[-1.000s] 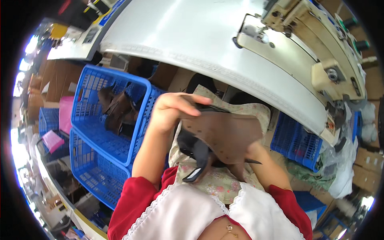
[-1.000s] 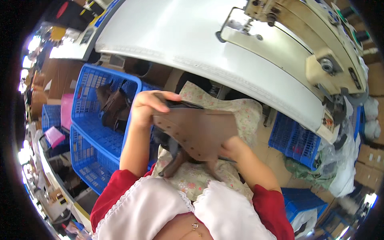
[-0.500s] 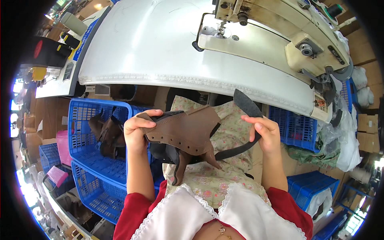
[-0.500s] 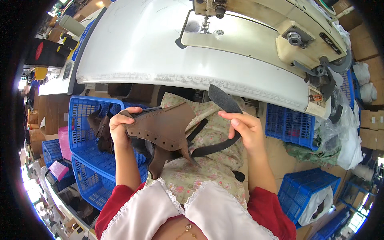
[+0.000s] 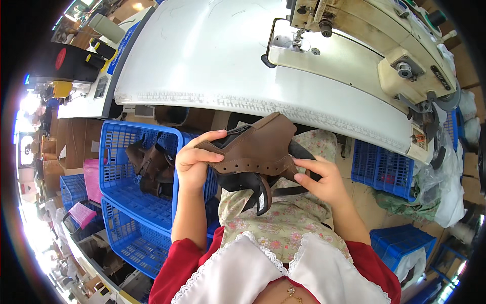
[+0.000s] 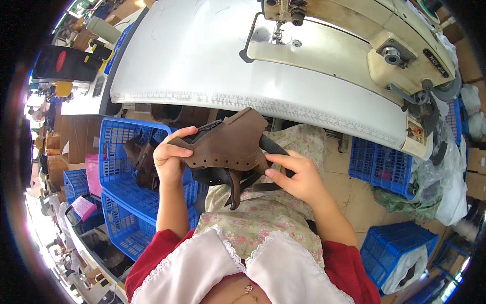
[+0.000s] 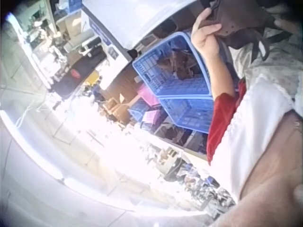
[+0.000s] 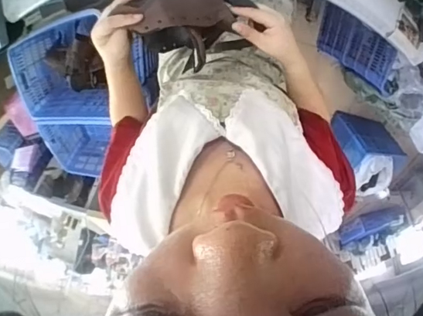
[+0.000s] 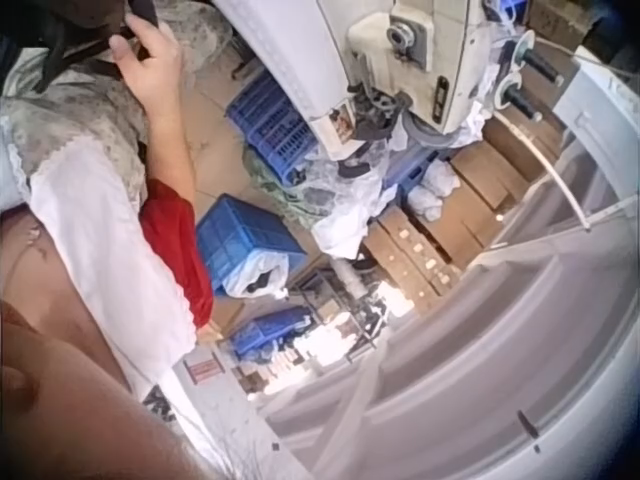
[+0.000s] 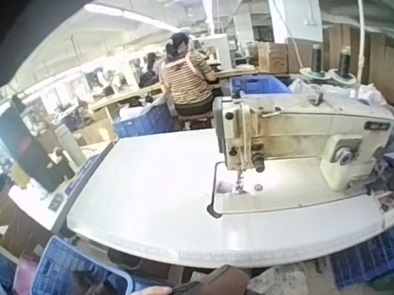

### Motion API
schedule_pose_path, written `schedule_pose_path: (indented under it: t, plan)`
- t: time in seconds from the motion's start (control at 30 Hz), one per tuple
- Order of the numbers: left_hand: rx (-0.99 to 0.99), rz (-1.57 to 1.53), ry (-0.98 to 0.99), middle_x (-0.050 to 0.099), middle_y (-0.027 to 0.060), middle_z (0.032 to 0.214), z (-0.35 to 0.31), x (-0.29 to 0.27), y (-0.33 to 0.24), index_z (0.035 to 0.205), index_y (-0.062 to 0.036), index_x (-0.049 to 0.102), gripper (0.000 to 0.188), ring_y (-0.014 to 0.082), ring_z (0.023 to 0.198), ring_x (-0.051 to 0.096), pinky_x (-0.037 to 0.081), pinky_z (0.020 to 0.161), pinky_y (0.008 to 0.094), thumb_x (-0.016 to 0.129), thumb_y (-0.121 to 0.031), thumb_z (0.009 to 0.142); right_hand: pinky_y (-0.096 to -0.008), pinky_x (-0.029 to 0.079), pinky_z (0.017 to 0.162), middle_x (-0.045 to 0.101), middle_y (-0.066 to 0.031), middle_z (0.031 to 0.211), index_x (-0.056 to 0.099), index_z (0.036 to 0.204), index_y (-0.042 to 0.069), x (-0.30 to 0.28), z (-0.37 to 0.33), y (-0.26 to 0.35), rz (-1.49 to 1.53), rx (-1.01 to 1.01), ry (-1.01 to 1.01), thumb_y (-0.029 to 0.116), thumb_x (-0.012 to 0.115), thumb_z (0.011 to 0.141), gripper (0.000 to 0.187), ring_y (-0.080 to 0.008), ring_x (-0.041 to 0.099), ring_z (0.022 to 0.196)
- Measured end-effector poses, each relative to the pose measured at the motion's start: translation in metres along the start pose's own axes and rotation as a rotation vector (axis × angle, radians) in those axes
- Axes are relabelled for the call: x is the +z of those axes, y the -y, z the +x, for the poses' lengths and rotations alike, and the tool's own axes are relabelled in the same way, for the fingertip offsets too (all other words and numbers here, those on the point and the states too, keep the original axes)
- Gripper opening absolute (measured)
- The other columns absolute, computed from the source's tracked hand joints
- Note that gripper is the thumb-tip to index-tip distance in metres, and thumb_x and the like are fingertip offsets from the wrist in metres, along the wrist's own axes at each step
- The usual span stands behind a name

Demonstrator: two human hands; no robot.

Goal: Stitch a piece of leather onto the shoe upper using an industrial sewing machine.

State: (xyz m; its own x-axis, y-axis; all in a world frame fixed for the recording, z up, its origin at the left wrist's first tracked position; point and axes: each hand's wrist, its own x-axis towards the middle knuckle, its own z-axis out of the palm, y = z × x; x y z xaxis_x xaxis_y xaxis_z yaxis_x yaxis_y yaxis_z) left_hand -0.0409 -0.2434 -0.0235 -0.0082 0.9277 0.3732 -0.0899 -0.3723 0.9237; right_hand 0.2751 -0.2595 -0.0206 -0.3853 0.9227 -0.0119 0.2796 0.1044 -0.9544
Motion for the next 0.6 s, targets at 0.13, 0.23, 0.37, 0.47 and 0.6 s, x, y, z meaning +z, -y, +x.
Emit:
schedule_pose_path:
  t: [0.13,0.23,0.37,0.47,0.6]
  plan:
    - [0.0,-0.029,-0.04,0.067,0.0282,0.113,0.001,0.002,0.003,0.071,-0.0017,0.072,0.018,0.0333,0.099,0.069,0.055,0.083,0.0361,0.059,0.01,0.069,-0.0281,0.046,0.062,0.067,-0.0094,0.098,0.071,0.113,0.004,-0.001,0.003,-0.003,0.028,-0.07,-0.051,0.014,0.08,0.08,0.036,-0.0145,0.057,0.066]
    - [-0.03,-0.07,-0.069,0.066,0.0293,0.113,0.005,0.004,0.0,0.07,-0.0015,0.072,0.02,0.0339,0.099,0.068,0.055,0.084,0.0374,0.057,0.012,0.069,-0.0277,0.046,0.061,0.067,-0.0097,0.099,0.071,0.112,0.004,-0.008,0.005,0.005,0.039,-0.078,-0.047,0.011,0.075,0.083,0.03,-0.0134,0.057,0.066]
    - [-0.03,-0.134,-0.103,0.065,0.0315,0.113,0.006,-0.004,0.001,0.073,-0.0001,0.069,0.025,0.0351,0.1,0.067,0.055,0.086,0.0399,0.05,0.016,0.072,-0.0254,0.047,0.063,0.068,-0.012,0.104,0.066,0.121,0.004,-0.027,0.0,0.003,0.178,0.069,-0.067,-0.001,0.057,0.088,0.035,-0.0109,0.057,0.068]
    - [-0.045,-0.127,-0.168,0.064,0.0314,0.114,0.006,-0.016,0.002,0.075,0.0006,0.068,0.027,0.0355,0.102,0.066,0.054,0.089,0.0415,0.046,0.016,0.071,-0.0243,0.047,0.063,0.068,-0.0143,0.107,0.055,0.132,0.002,-0.03,0.003,0.012,0.464,0.054,-0.23,-0.006,0.047,0.088,0.046,-0.0101,0.057,0.07]
    - [-0.072,-0.149,-0.235,0.064,0.0298,0.115,0.003,-0.024,0.004,0.075,0.0007,0.067,0.03,0.0358,0.104,0.065,0.053,0.092,0.0435,0.042,0.017,0.07,-0.0263,0.05,0.078,0.067,-0.018,0.114,0.051,0.133,0.0,-0.043,0.001,0.021,0.182,-0.115,-0.483,-0.009,0.047,0.086,0.047,-0.0131,0.063,0.084]
